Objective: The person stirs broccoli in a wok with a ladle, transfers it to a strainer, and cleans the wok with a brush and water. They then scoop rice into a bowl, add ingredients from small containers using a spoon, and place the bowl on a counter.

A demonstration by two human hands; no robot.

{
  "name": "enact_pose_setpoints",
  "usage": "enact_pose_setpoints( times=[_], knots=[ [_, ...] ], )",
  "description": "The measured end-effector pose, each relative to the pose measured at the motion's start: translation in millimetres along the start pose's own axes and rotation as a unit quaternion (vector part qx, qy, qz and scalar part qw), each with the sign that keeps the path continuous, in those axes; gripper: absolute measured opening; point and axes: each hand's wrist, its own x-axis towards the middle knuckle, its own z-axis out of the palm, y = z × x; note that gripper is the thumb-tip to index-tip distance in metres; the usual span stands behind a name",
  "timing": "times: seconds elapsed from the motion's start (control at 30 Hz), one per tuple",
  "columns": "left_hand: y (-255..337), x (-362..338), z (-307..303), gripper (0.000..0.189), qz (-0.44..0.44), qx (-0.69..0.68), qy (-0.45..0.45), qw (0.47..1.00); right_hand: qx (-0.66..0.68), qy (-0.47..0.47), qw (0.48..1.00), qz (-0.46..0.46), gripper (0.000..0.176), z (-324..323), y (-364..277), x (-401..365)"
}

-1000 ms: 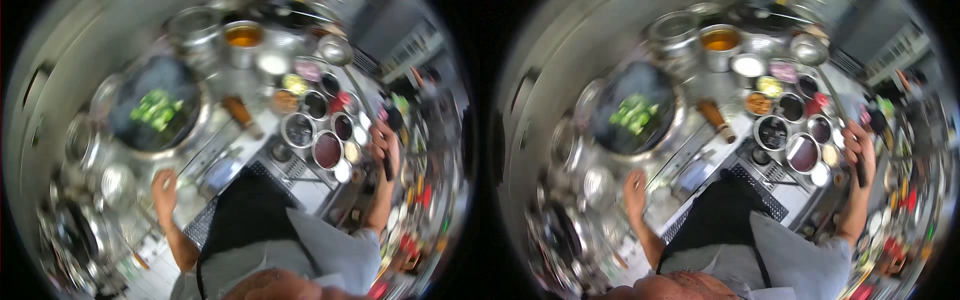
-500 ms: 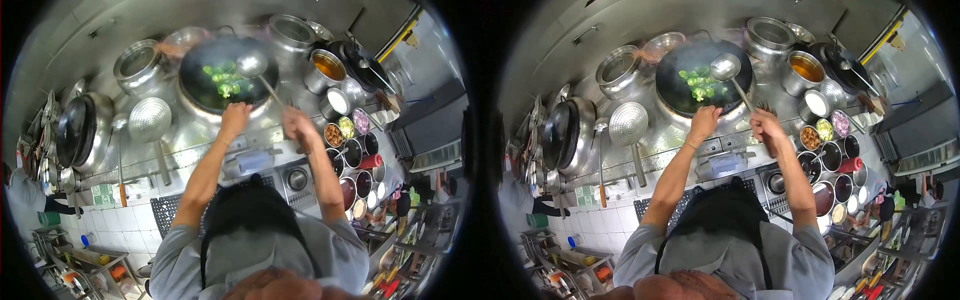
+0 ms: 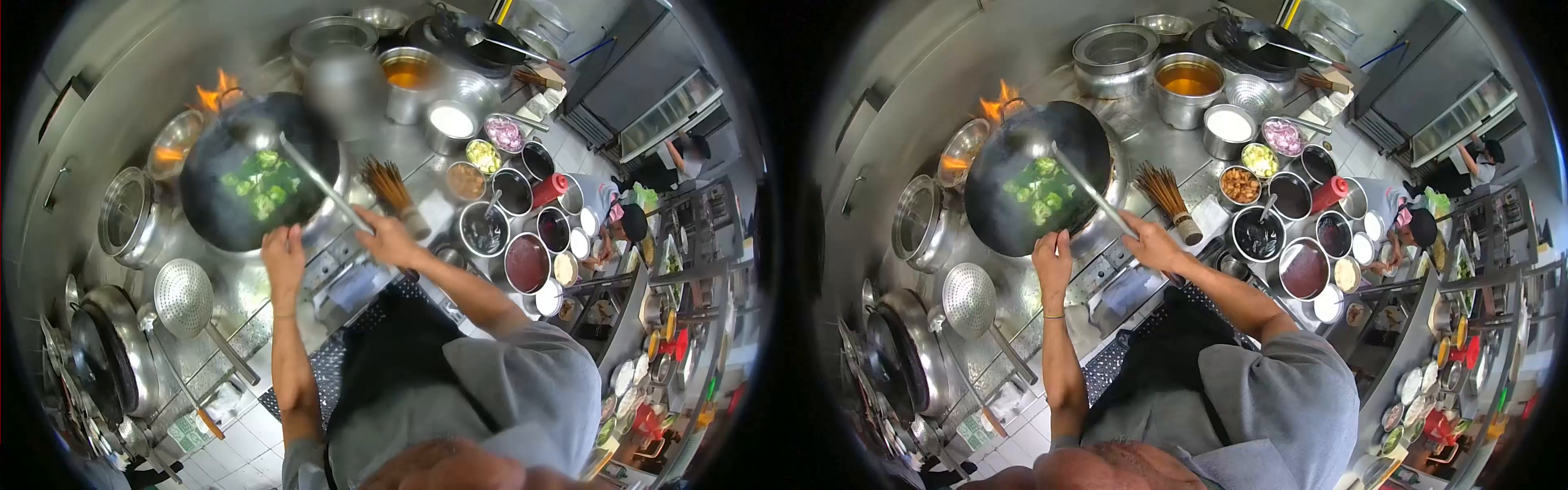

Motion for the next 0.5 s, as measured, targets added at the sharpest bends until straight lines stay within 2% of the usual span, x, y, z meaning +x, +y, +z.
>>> enact_pose_setpoints(
  times=[0.03, 0.07, 0.13, 0.2, 0.27, 0.3, 0.37, 0.4, 0.5],
  knots=[
    [1, 4, 4, 0.025, 0.006, -0.003, 0.017, 1.0, 0.02, 0.031, 0.999, 0.002, 0.057, -6, 4, 7],
    [3, 7, 6, 0.028, 0.011, -0.005, 0.032, 0.999, -0.05, 0.112, 0.99, -0.07, 0.054, -19, 10, 19],
    [-2, 13, 11, 0.032, 0.017, 0.028, 0.036, 0.999, 0.013, 0.141, 0.988, 0.054, 0.053, -58, 11, 37],
    [-5, 12, 17, 0.027, -0.006, 0.03, 0.022, 0.999, -0.063, 0.163, 0.973, 0.149, 0.053, -112, -34, 49],
    [-1, 14, 21, 0.025, -0.022, 0.026, 0.025, 0.999, 0.02, 0.216, 0.972, 0.091, 0.05, -145, 3, 75],
    [-2, 15, 26, 0.025, -0.023, 0.029, 0.029, 0.999, 0.019, 0.222, 0.974, 0.038, 0.049, -160, 37, 97],
    [-4, 17, 35, 0.025, -0.024, 0.036, 0.037, 0.998, 0.059, 0.128, 0.982, 0.123, 0.047, -186, 34, 146],
    [0, 18, 36, 0.024, -0.032, 0.049, 0.025, 0.998, 0.059, 0.124, 0.985, 0.1, 0.041, -185, 45, 176],
    [10, 19, 34, 0.022, -0.037, 0.057, 0.031, 0.997, -0.049, 0.112, 0.988, 0.099, 0.034, -172, 85, 276]
  ],
)
